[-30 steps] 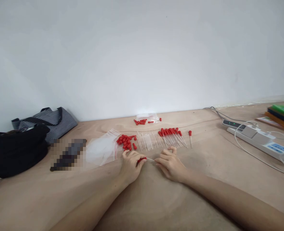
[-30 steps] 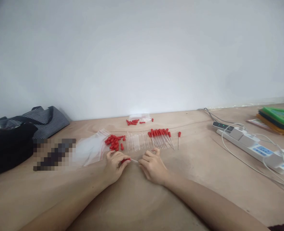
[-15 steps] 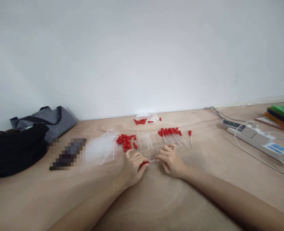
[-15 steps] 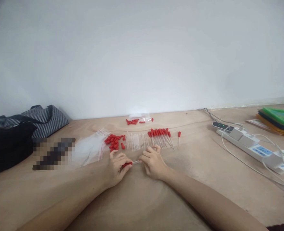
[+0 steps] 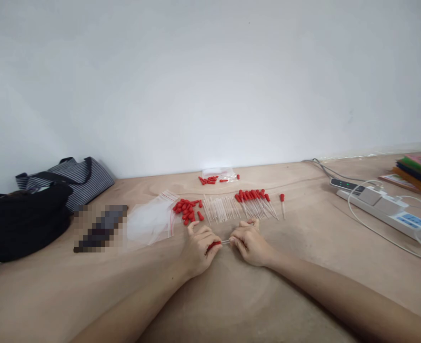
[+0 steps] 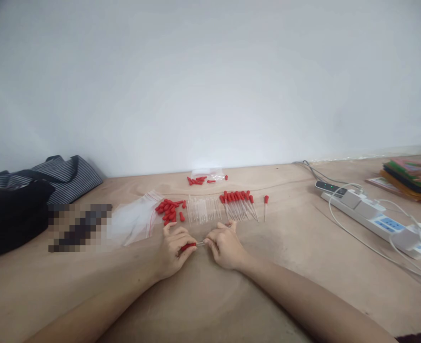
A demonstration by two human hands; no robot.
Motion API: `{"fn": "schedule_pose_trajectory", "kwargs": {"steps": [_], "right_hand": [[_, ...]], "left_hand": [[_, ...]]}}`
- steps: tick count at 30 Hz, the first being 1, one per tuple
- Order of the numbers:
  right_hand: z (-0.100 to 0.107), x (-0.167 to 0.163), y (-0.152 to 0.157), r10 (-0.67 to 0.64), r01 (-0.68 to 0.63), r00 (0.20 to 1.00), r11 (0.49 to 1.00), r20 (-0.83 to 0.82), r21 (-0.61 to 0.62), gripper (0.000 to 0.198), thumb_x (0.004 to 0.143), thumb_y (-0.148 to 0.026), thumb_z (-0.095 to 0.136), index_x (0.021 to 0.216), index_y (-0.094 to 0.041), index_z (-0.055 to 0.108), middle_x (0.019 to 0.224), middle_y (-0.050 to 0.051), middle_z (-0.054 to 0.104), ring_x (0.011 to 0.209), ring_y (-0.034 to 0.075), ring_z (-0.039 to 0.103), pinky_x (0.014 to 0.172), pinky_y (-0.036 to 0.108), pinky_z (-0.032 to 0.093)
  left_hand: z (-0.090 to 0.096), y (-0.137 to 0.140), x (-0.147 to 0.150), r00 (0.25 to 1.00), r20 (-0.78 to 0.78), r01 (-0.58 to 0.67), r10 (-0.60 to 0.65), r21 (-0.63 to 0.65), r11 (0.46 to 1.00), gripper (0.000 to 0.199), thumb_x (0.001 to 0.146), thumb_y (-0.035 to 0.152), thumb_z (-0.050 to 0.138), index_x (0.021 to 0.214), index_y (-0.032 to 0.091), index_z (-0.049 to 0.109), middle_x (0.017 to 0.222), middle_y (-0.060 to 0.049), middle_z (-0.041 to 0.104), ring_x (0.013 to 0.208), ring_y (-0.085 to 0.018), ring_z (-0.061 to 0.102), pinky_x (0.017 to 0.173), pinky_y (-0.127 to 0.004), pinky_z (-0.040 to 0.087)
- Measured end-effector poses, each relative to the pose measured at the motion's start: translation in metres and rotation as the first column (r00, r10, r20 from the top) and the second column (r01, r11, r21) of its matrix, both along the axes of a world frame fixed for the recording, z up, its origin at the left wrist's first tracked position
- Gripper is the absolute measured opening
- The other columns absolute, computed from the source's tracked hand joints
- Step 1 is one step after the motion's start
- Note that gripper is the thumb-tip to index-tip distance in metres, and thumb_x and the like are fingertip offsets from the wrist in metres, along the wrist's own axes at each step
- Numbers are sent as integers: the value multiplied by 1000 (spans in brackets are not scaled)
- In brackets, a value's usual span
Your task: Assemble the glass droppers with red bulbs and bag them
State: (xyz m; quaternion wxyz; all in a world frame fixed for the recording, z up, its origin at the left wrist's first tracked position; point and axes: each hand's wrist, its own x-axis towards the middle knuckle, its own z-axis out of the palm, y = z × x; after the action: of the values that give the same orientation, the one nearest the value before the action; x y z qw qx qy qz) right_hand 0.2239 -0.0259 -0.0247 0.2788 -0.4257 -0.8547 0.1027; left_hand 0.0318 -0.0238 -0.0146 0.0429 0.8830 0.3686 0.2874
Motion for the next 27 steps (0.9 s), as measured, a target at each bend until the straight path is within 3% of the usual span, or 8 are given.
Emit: {"fn": "schedule_pose_trajectory", "kwargs": {"steps": [5,14,16,18,19,22,24,27], "right_hand": [[1,1,3,7,-7,999,1000,53,-2,28,87,-17,37,66,-17,56,64,-1,62,70,12,46,78,35,18],[12,16,6,46,-84,984,972,173,220,20,85,-24,46,84,-23,65,70,2,62,75,15,45,72,34,18],[13,22,10,-28,-1,991,975,128,221,21,84,-23,45,82,-22,66,69,3,62,74,15,46,71,33,18],[14,33,19,-220,211,975,955,23,209,23,83,-24,44,80,-22,66,73,3,65,75,16,47,72,33,19],[14,40,24,-346,346,938,920,-34,185,23,83,-25,43,80,-22,66,75,4,66,77,17,48,73,34,19],[13,67,43,-702,706,707,707,-85,46,25,79,-29,43,79,-22,67,76,4,66,80,20,50,76,37,18],[12,83,53,-803,804,595,594,25,-34,29,78,-30,41,68,-21,66,68,5,64,79,22,50,76,38,18],[10,97,61,-840,856,516,508,170,-94,33,77,-33,40,62,-20,66,66,7,63,79,24,52,78,39,20]], "left_hand": [[-1,1,0,1000,-17,2,-2,4,1000,8,78,21,52,74,21,58,68,3,66,75,-16,57,94,-46,17],[-1,4,-2,990,5,-141,140,35,989,12,84,25,49,89,25,60,85,0,68,86,-19,56,93,-47,17],[-2,6,-6,973,25,-230,229,70,971,25,83,28,50,107,25,54,99,-4,64,96,-23,53,91,-46,21],[-3,10,-12,951,34,-310,308,92,946,35,81,29,52,115,24,48,108,-7,60,102,-25,50,89,-45,24],[-4,12,-15,943,28,-334,332,95,938,35,80,29,52,114,24,49,109,-7,60,103,-26,49,88,-45,25],[-4,15,-21,929,-9,-368,370,85,926,24,78,26,53,101,25,57,105,-6,60,101,-26,50,88,-46,26],[-4,16,-22,922,-26,-383,386,77,920,18,77,25,54,94,25,60,103,-5,61,100,-26,51,88,-47,26],[-3,17,-21,919,-40,-389,392,72,919,14,76,24,56,89,25,61,101,-5,61,99,-25,51,88,-48,25]]}}
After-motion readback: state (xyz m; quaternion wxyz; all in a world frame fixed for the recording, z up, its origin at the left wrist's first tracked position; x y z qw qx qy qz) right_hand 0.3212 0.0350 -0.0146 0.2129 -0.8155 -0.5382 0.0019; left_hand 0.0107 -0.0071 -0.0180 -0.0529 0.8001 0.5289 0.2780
